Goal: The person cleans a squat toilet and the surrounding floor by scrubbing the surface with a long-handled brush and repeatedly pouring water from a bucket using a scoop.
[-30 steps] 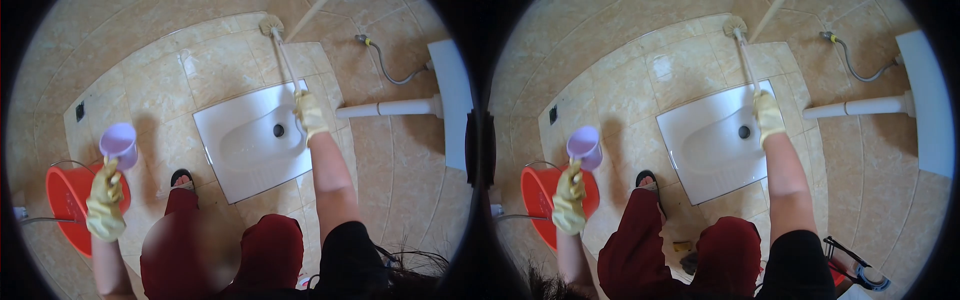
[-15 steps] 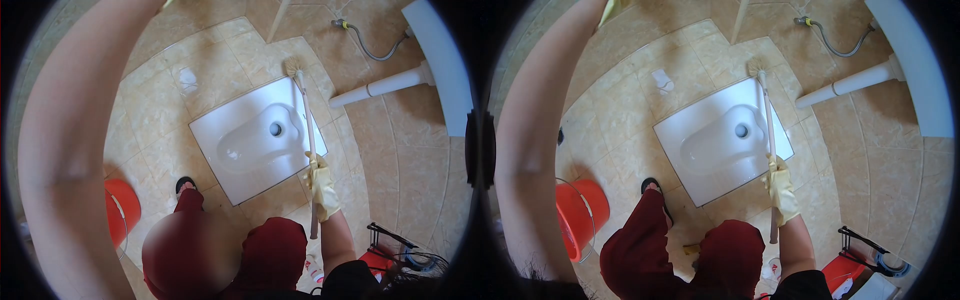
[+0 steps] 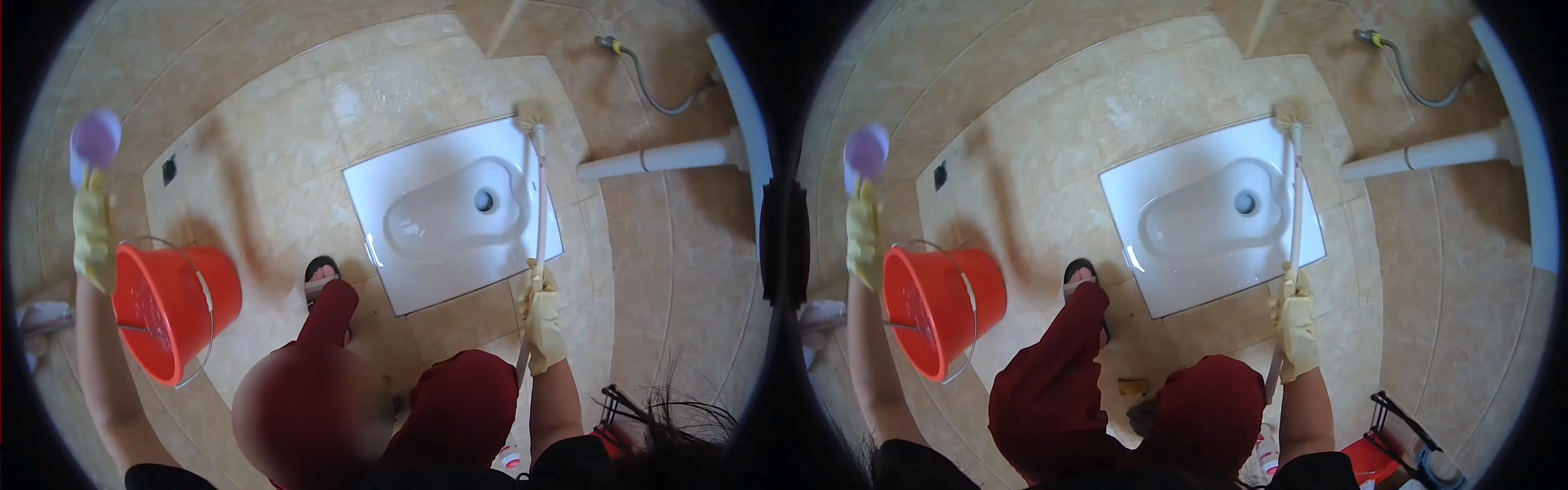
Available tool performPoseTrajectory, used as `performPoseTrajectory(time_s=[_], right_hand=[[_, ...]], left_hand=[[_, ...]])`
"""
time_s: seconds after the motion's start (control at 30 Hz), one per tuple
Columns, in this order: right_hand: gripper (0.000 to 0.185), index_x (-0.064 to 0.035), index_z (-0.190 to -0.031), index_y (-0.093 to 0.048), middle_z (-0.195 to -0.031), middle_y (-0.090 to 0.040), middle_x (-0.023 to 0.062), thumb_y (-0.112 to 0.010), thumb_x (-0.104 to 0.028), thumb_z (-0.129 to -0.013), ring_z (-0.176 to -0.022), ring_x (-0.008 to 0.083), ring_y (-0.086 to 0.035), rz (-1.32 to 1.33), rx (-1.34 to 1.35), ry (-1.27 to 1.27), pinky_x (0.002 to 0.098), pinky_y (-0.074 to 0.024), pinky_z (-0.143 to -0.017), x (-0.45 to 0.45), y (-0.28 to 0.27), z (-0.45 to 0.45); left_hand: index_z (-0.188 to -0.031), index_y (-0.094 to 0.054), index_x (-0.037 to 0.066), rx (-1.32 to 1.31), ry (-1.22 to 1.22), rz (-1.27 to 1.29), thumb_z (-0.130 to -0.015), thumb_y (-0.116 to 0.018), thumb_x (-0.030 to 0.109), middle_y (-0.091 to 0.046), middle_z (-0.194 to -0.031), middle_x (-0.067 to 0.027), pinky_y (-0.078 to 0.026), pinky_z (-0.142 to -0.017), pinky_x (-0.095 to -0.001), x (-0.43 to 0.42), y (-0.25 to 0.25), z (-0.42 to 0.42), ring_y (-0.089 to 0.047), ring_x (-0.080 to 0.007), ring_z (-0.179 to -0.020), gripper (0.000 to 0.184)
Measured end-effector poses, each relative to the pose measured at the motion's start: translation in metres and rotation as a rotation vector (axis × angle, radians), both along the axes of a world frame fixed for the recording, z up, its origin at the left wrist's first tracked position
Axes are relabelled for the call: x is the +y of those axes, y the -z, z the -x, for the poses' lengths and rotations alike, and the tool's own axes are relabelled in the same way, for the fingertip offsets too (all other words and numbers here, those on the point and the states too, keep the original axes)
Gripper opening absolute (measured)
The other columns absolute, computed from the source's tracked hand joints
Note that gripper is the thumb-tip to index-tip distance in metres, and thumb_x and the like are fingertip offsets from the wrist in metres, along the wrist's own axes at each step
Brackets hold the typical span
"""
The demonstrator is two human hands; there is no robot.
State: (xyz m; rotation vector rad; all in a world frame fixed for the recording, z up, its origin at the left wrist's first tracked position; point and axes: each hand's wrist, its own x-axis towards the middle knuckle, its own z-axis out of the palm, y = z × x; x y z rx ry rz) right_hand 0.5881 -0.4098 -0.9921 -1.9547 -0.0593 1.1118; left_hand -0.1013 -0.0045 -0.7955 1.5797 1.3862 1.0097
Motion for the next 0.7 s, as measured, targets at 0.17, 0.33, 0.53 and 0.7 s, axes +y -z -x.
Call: performPoseTrajectory(time_s=[0.17, 0.33, 0.53, 0.7], right_hand=[[0.035, -0.0135, -0.134, -0.059, -0.059, -0.044, -0.0050, -0.046, -0.033, -0.108, -0.043, 0.0050, -0.037, 0.002, -0.057, -0.078, 0.0217, -0.0312, -0.039, 0.009, -0.017, 0.009], [0.037, -0.0114, -0.136, -0.057, -0.061, -0.045, -0.0062, -0.045, -0.033, -0.109, -0.046, 0.0029, -0.036, 0.066, -0.162, -0.189, 0.0207, -0.0303, -0.042, 0.023, -0.031, 0.020], [0.042, -0.0125, -0.131, -0.062, -0.053, -0.048, -0.0021, -0.050, -0.044, -0.105, -0.036, 0.0067, -0.037, 0.134, -0.181, -0.211, 0.0241, -0.0269, -0.034, 0.019, -0.011, 0.017], [0.044, -0.0125, -0.132, -0.062, -0.053, -0.048, -0.0017, -0.050, -0.044, -0.105, -0.035, 0.0074, -0.037, 0.095, -0.172, -0.243, 0.0246, -0.0272, -0.033, 0.020, -0.001, 0.005]], left_hand=[[-0.139, -0.054, 0.012, 0.246, -0.884, 0.422, -0.102, -0.054, 0.034, -0.066, -0.116, -0.0010, -0.045, -0.056, -0.0242, -0.164, 0.016, 0.067, -0.053, -0.0091, -0.069, 0.044], [-0.126, -0.061, 0.014, 0.542, -0.721, 0.605, -0.102, -0.051, 0.035, -0.070, -0.108, -0.0058, -0.050, -0.066, -0.0307, -0.216, 0.120, 0.168, -0.062, -0.0196, -0.081, 0.033], [-0.104, -0.067, 0.017, 1.451, -0.039, 0.276, -0.102, -0.048, 0.031, -0.071, -0.099, -0.0145, -0.054, -0.077, -0.0410, -0.205, 0.164, 0.175, -0.068, -0.0332, -0.093, 0.024], [-0.097, -0.061, 0.013, 0.711, -0.517, 0.226, -0.099, -0.055, 0.017, -0.064, -0.083, -0.0072, -0.044, -0.054, -0.0276, -0.254, 0.137, 0.199, -0.065, -0.0157, -0.069, 0.008]])
